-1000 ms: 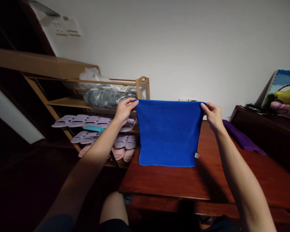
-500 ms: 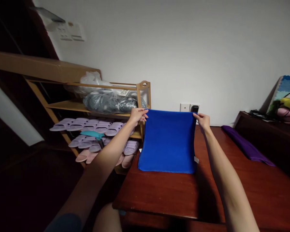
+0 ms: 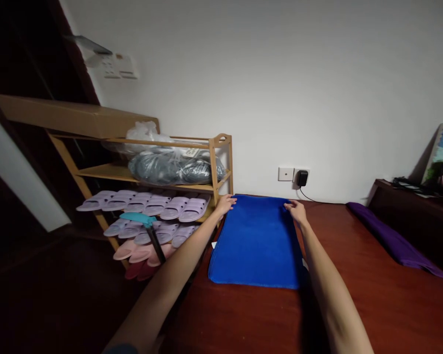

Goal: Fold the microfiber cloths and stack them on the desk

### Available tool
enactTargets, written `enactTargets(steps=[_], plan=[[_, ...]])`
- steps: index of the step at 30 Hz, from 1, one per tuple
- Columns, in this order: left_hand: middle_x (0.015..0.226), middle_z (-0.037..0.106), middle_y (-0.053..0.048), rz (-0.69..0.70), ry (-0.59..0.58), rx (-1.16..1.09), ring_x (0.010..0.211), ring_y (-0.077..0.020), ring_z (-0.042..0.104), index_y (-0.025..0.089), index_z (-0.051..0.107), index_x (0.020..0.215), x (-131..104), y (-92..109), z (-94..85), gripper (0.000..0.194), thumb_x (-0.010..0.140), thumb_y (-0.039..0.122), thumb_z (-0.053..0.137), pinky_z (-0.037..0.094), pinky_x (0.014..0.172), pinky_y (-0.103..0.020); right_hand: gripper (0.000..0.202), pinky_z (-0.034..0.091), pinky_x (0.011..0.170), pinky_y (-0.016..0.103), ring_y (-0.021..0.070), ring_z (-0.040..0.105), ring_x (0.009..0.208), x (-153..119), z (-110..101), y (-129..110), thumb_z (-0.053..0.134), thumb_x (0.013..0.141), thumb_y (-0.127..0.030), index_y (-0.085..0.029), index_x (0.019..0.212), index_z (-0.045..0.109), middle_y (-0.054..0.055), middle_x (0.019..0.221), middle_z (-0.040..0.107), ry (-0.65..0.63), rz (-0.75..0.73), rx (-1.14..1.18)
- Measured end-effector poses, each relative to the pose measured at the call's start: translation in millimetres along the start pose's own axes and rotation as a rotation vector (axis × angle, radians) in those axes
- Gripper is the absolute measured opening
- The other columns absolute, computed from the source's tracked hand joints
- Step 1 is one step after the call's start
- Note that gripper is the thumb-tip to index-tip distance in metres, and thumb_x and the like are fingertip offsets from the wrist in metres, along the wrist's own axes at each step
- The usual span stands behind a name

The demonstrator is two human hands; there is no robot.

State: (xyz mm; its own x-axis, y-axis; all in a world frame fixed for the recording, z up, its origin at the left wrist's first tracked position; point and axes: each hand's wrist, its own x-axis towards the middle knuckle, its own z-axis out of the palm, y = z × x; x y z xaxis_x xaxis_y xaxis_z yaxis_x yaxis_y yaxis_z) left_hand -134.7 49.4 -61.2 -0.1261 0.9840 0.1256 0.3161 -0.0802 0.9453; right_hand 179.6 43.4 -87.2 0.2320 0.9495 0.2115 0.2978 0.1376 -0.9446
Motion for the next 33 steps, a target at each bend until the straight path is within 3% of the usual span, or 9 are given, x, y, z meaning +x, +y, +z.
enactTargets(steps=[6,11,14,16,20,24,27,33], plan=[[0.125,0.061,-0.016,0.087,-0.034,0.242,0.109,-0.0191,0.06,0.015,0.044,0.132,2,-28,14.8,0.047,0.087,0.025,0.055,0.047,0.086,-0.029,0.049,0.048,0.088,0.034,0.0207,0.065,0.099,-5,15,22,0.057,0.078,-0.03,-0.012,0.123,0.054,0.012,0.108,0.068,-0.124,-0.072,-0.288],[0.141,0.044,-0.017,0.172,-0.1,0.447,0.131,-0.0227,0.041,0.012,0.045,0.134,-10,-41,27.5,0.047,0.089,0.026,0.049,0.03,0.107,-0.038,0.075,0.031,0.107,0.036,0.0225,0.045,0.128,-17,24,32,0.055,0.078,-0.023,-0.013,0.147,0.026,0.014,0.14,0.047,-0.262,-0.159,-0.573],[0.153,0.026,-0.011,0.241,-0.123,0.552,0.141,-0.0251,0.019,0.018,0.046,0.134,-21,-44,32.6,0.046,0.092,0.035,0.043,0.01,0.113,-0.05,0.066,0.016,0.113,0.037,0.0203,0.02,0.141,-22,33,32,0.046,0.086,-0.034,-0.02,0.148,0.026,0.008,0.152,0.027,-0.302,-0.201,-0.716],[0.155,0.016,-0.009,0.248,-0.167,0.684,0.143,-0.0264,0.01,0.02,0.039,0.14,-26,-44,34.0,0.054,0.093,0.046,0.037,0.007,0.111,-0.056,0.065,0.011,0.114,0.043,0.0229,0.01,0.143,-23,40,32,0.038,0.09,-0.05,-0.021,0.147,0.029,0.008,0.155,0.019,-0.302,-0.178,-0.796],[0.155,0.014,-0.012,0.171,-0.289,0.905,0.143,-0.029,0.01,0.019,0.03,0.146,-30,-44,32.3,0.067,0.092,0.059,0.022,0.018,0.107,-0.061,0.078,0.015,0.11,0.053,0.0283,0.012,0.142,-26,48,34,0.026,0.086,-0.068,-0.019,0.147,0.028,0.014,0.154,0.017,-0.3,-0.088,-0.908],[0.156,0.013,-0.011,0.229,-0.246,0.936,0.143,-0.0265,0.009,0.016,0.028,0.147,-41,-29,29.2,0.063,0.094,0.051,0.021,0.013,0.111,-0.056,0.078,0.008,0.112,0.05,0.0249,0.006,0.143,-32,48,25,0.02,0.089,-0.066,-0.015,0.148,0.023,0.016,0.155,0.01,-0.239,-0.093,-0.969],[0.155,0.015,-0.01,0.378,-0.21,0.96,0.143,-0.0253,0.009,0.016,0.028,0.147,-72,-16,24.3,0.059,0.095,0.046,0.024,0.011,0.113,-0.052,0.073,0.007,0.112,0.047,0.0226,0.005,0.143,-49,44,12,0.019,0.091,-0.061,-0.016,0.147,0.026,0.013,0.156,0.01,-0.215,-0.136,-0.984],[0.155,0.017,-0.008,0.564,-0.453,0.903,0.143,-0.0251,0.013,0.023,0.02,0.149,-169,-23,-0.4,0.07,0.091,0.061,0.026,0.018,0.113,-0.049,0.076,0.014,0.112,0.048,0.0275,0.01,0.142,-139,26,8,0.022,0.085,-0.072,-0.028,0.147,0.026,0.007,0.155,0.016,-0.409,-0.269,-0.917]])
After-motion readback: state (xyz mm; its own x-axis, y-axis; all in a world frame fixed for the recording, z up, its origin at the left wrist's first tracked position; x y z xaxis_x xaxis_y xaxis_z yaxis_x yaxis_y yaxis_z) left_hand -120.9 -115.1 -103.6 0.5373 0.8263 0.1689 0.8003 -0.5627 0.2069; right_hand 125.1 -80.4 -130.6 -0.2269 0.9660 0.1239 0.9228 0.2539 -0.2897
